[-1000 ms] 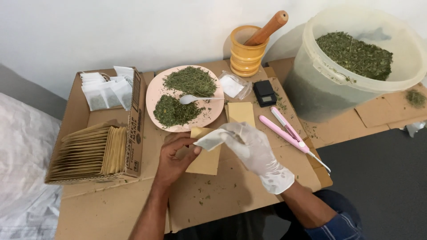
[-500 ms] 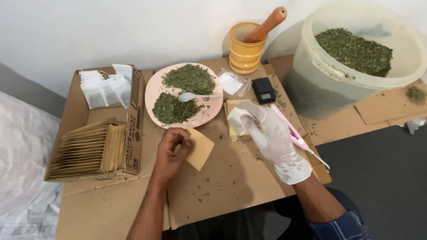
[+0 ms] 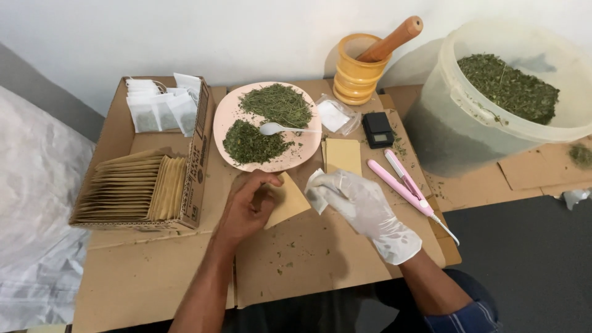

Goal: Sealing individual tea bags using a handheld heat sealer on a production table.

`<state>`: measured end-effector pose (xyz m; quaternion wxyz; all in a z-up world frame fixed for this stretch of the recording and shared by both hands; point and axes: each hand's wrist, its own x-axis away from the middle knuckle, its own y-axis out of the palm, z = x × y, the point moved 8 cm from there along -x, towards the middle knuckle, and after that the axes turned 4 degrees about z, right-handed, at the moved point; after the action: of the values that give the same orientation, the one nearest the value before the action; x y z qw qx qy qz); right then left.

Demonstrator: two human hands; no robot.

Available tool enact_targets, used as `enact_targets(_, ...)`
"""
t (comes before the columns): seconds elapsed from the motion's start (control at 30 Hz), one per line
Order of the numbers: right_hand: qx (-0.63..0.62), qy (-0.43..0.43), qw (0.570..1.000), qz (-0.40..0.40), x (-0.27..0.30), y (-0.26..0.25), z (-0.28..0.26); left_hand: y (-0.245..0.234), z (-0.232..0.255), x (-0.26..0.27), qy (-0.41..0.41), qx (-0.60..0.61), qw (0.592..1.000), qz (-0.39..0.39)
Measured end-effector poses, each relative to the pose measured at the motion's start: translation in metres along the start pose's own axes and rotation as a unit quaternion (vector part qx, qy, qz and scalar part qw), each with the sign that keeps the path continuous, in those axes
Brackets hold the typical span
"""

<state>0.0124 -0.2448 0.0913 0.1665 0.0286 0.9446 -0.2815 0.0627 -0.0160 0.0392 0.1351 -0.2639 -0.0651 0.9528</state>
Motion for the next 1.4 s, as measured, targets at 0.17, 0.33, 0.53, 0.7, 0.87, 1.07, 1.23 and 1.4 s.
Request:
enact_targets(0.17, 0.01, 0.038, 0.999, -0.033, 0.004, 0.027, 0.032, 0.0, 0.014, -0.004, 0.071, -0.034, 0.997, 0.004)
enact_targets(0.33, 0.051, 0.1, 0.991, -0.073, 0.007, 0.035, 0.032, 0.004, 0.021, -0.003, 0.117, -0.076, 0.99, 0.039)
enact_targets(0.53, 0.028, 0.208, 0.973, -0.095, 0.009, 0.042, 0.045, 0.011, 0.013, 0.007, 0.168, -0.119, 0.977, 0.063)
enact_targets(0.7, 0.023, 0.247, 0.966, -0.076, 0.011, 0.037, 0.039, 0.02, 0.039, 0.007, 0.221, -0.176, 0.958, 0.047)
enact_targets(0.87, 0.035, 0.256, 0.965, -0.047, 0.01, 0.033, 0.038, 0.036, 0.031, 0.008, 0.278, -0.244, 0.928, 0.034)
enact_targets(1.07, 0.027, 0.294, 0.955, -0.036, 0.012, 0.024, 0.03, 0.04, 0.04, 0.009, 0.291, -0.263, 0.919, 0.034)
enact_targets(1.23, 0.003, 0.3, 0.953, -0.036, 0.008, 0.027, 0.048, 0.041, 0.039, 0.01, 0.285, -0.226, 0.931, 0.027)
enact_targets(1.4, -0.077, 0.277, 0.955, -0.076, 0.001, 0.029, 0.063, 0.042, 0.046, 0.011, 0.297, -0.194, 0.935, 0.023)
